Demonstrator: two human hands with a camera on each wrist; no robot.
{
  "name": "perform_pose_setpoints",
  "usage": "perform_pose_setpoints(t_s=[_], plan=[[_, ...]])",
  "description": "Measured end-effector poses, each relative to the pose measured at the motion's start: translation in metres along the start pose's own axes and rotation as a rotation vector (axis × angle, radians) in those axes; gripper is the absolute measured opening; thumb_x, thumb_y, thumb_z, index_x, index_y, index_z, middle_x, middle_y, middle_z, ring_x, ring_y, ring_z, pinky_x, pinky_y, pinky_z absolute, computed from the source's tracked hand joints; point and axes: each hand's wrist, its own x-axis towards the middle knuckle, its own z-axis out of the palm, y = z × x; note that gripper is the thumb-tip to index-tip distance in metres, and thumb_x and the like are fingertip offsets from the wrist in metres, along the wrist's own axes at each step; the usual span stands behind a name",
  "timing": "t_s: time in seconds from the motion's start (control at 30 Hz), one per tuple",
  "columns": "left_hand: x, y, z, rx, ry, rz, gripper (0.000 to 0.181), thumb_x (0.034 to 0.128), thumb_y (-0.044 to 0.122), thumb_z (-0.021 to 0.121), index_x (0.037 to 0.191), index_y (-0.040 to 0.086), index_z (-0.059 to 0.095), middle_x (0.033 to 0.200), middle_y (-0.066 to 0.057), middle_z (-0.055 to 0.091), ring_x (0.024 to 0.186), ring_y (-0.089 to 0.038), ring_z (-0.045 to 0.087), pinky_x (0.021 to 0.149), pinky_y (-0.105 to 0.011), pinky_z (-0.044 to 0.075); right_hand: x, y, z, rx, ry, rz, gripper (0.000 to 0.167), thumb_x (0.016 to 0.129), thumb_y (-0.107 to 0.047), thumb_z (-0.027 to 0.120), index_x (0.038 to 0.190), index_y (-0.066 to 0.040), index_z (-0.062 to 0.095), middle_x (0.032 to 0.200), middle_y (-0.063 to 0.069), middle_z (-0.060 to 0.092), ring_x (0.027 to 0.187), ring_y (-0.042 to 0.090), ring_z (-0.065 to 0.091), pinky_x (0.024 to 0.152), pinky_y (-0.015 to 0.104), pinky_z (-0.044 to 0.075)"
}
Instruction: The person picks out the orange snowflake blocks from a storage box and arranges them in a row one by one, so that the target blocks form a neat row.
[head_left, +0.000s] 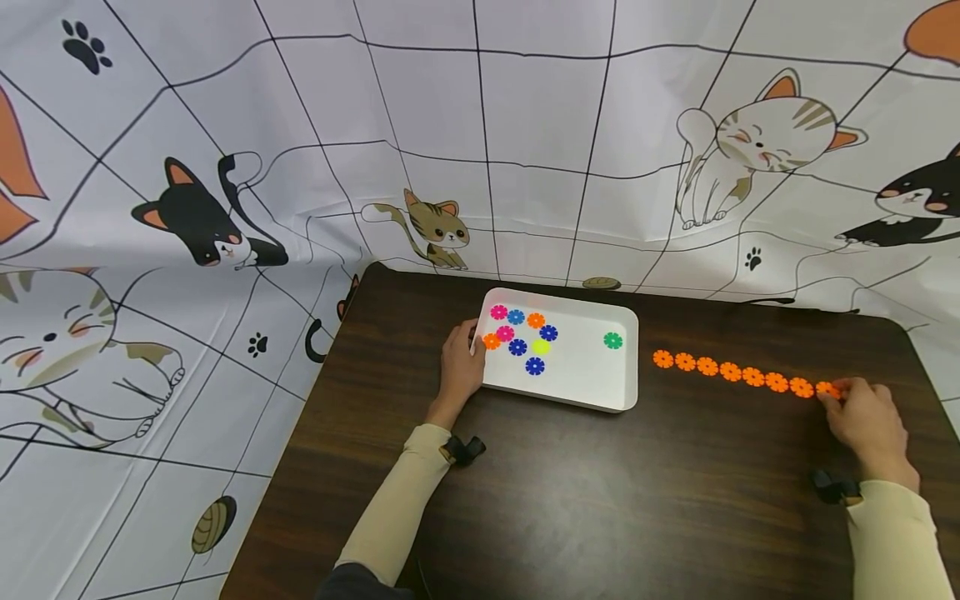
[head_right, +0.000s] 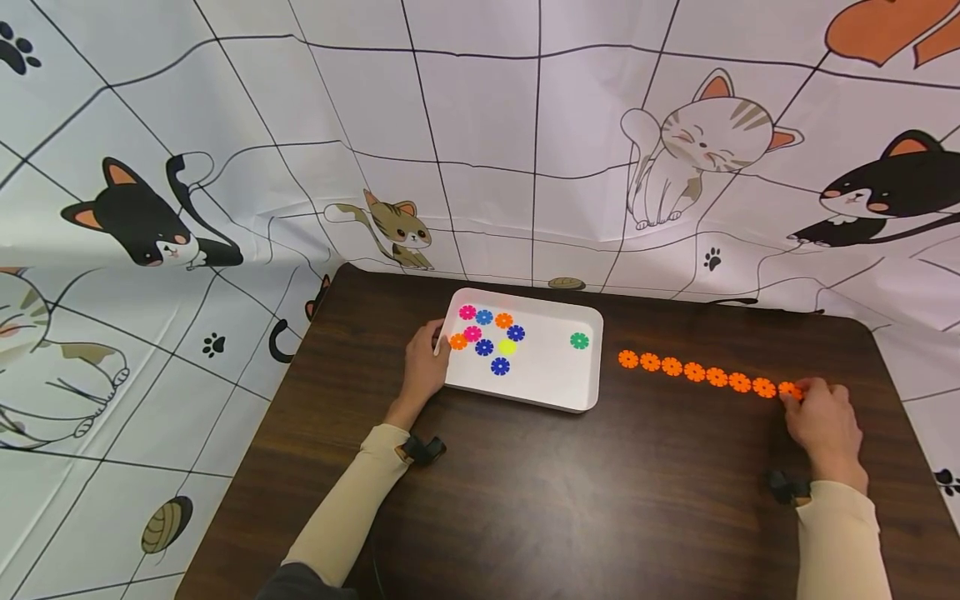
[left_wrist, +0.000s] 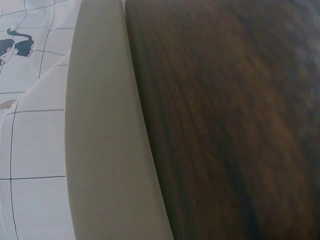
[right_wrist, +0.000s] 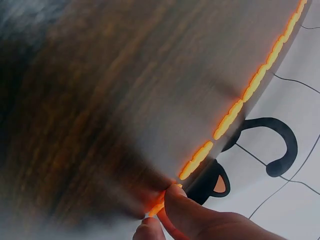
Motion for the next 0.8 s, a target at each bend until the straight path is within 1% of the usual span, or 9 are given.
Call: perform_pose_setpoints(t_s=[0.27,0.47,0.57,0.67,0.8], plan=[[0.0,0.0,0.0,0.008,0.006,0.001,0.035,0.1029,0.014,0.056,0.137,0.005,0.059,0.121,-0.019,0.064,0.106,-0.033,0.064,0.099,-0.046,0.056,0.0,0.001,0.003,0.004,0.017,0.007,0.055,0.106,-0.031,0.047,0.135,0.015,0.04,0.127,0.045,0.034,0.115,0.063,0.039,0.082,0.074,0.042],[-0.001,0.0,0.0,0.012,0.0,0.004,0.035,0.1031,0.014,0.056,0.137,0.005,0.059,0.121,-0.019,0.065,0.105,-0.033,0.064,0.098,-0.046,0.056,-0.003,0.002,0.002,0.003,0.036,-0.013,0.055,0.106,-0.032,0.048,0.134,0.014,0.042,0.123,0.044,0.037,0.113,0.062,0.04,0.079,0.072,0.042],[-0.001,0.0,-0.001,0.006,0.003,0.022,0.035,0.103,0.013,0.055,0.136,0.003,0.059,0.119,-0.02,0.065,0.104,-0.033,0.064,0.095,-0.047,0.056,-0.006,0.001,0.002,0.014,0.051,-0.027,0.057,0.106,-0.036,0.047,0.135,0.014,0.042,0.123,0.043,0.039,0.112,0.062,0.041,0.077,0.071,0.042],[-0.001,0.001,-0.002,0.007,0.008,0.039,0.034,0.1029,0.012,0.055,0.136,0.003,0.059,0.117,-0.02,0.065,0.102,-0.033,0.064,0.093,-0.047,0.056,-0.008,-0.002,0.001,0.019,0.075,-0.048,0.06,0.107,-0.038,0.046,0.135,0.014,0.042,0.122,0.043,0.041,0.113,0.061,0.041,0.077,0.071,0.041],[-0.001,0.001,-0.003,0.012,0.009,0.045,0.034,0.1031,0.012,0.054,0.135,0.002,0.06,0.117,-0.02,0.065,0.101,-0.033,0.064,0.092,-0.047,0.056,-0.011,-0.01,0.0,0.018,0.092,-0.07,0.057,0.107,-0.035,0.046,0.135,0.014,0.043,0.124,0.043,0.041,0.113,0.061,0.041,0.079,0.072,0.041]])
